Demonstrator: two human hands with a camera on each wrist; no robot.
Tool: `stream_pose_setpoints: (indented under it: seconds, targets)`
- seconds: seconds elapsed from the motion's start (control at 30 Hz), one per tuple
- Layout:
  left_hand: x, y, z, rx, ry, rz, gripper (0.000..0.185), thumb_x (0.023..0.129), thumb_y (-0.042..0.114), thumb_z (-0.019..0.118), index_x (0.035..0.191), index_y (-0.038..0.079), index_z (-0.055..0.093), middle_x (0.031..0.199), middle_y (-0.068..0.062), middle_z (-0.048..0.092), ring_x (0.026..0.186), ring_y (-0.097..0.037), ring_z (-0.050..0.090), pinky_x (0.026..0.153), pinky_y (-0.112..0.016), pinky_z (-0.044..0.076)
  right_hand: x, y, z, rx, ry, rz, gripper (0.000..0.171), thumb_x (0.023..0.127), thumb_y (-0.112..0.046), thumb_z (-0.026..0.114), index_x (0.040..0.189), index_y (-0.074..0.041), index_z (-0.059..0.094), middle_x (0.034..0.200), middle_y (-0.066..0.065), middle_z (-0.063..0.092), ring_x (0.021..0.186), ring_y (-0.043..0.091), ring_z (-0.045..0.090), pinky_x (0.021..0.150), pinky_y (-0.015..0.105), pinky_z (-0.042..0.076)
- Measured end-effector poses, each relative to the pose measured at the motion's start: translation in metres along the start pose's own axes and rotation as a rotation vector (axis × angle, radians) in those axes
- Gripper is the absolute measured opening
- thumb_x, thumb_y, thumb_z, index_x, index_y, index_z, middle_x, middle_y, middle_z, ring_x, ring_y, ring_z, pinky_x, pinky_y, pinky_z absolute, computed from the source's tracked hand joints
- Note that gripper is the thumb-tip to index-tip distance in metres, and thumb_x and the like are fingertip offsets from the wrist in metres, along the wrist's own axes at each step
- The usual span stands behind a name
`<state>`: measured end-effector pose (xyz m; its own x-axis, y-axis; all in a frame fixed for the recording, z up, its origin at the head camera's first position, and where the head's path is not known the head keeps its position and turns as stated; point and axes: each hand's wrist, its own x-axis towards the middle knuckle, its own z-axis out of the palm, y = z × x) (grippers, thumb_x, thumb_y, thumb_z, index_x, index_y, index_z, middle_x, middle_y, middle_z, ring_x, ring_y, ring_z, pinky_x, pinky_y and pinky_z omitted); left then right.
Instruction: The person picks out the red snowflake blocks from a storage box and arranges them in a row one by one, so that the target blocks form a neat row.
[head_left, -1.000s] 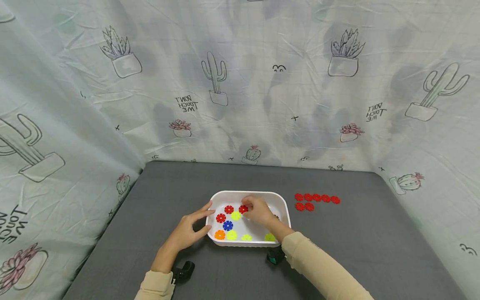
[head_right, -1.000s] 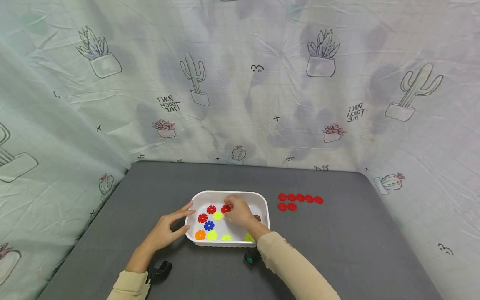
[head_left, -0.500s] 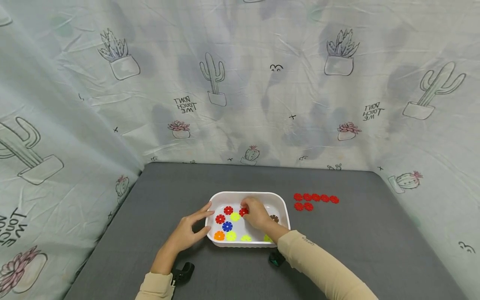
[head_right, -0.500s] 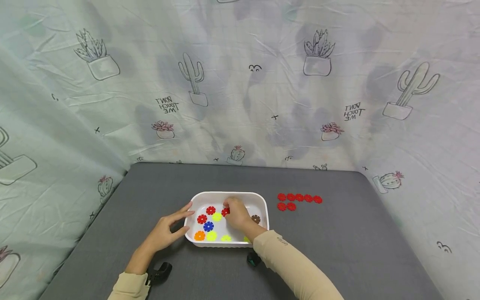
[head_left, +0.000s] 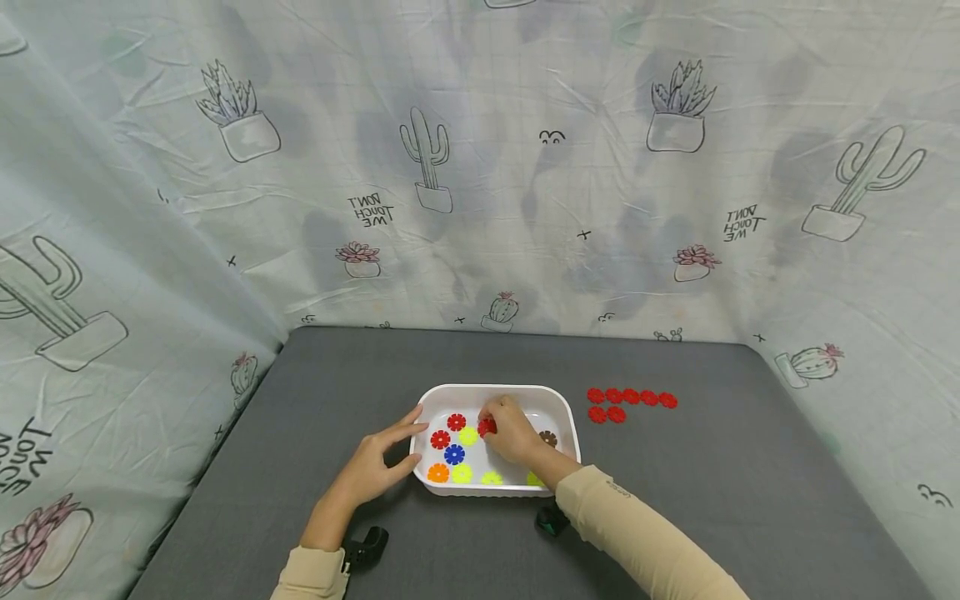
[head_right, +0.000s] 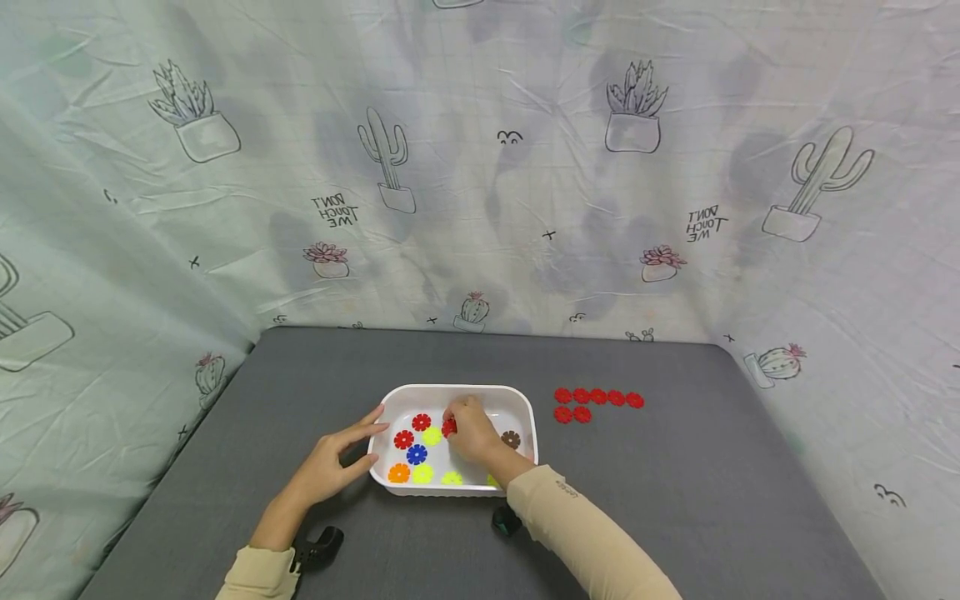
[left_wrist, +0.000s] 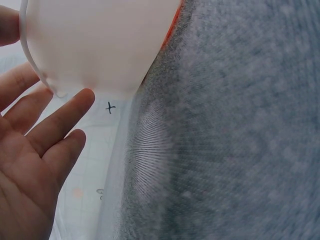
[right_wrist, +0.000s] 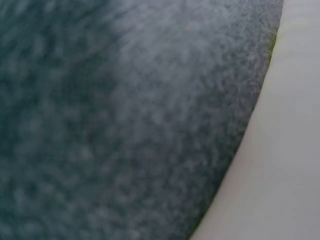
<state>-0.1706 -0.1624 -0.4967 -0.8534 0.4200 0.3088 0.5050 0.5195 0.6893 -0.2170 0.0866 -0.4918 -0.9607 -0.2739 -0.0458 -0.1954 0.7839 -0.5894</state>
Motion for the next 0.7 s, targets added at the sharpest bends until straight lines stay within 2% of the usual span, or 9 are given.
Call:
stream_pose_setpoints:
  seconds: [0.17,0.37,0.53,0.7]
  targets:
    - [0.003,0.002,-0.002,0.007,-0.005,0.006,0.044,0.082,0.025,0.063,0.124,0.013,0.055,0.140,0.001,0.039,0.124,-0.020,0.043,0.096,-0.048,0.038,0.001,-0.002,-0.004,-0.002,0.000,0.015,0.024,0.075,-0.008,0.069,0.097,-0.011,0.060,0.100,0.003,0.051,0.089,0.016,0.047,0.087,0.033,0.047]
    - [0.006,0.006,-0.003,-0.005,0.006,-0.007,0.044,0.080,0.015,0.066,0.122,0.010,0.056,0.139,-0.004,0.040,0.124,-0.023,0.044,0.095,-0.051,0.037,0.002,-0.003,-0.009,-0.002,-0.014,0.022,0.027,0.075,-0.008,0.069,0.101,-0.010,0.061,0.096,0.001,0.055,0.086,0.015,0.048,0.085,0.032,0.048]
    - [0.008,0.026,-0.011,-0.004,0.011,0.004,0.042,0.079,0.010,0.065,0.120,0.006,0.057,0.136,-0.014,0.042,0.121,-0.030,0.045,0.095,-0.051,0.037,0.002,-0.003,-0.015,0.041,0.004,-0.028,0.027,0.074,-0.003,0.066,0.101,-0.006,0.062,0.092,0.002,0.058,0.082,0.015,0.049,0.077,0.029,0.048]
    - [0.010,0.041,-0.019,0.002,0.010,0.009,0.041,0.078,0.007,0.066,0.118,0.003,0.058,0.135,-0.016,0.044,0.119,-0.032,0.047,0.094,-0.050,0.039,0.002,-0.001,-0.022,0.128,0.007,-0.040,0.030,0.074,-0.001,0.064,0.104,-0.004,0.062,0.094,0.004,0.060,0.082,0.014,0.053,0.074,0.029,0.049]
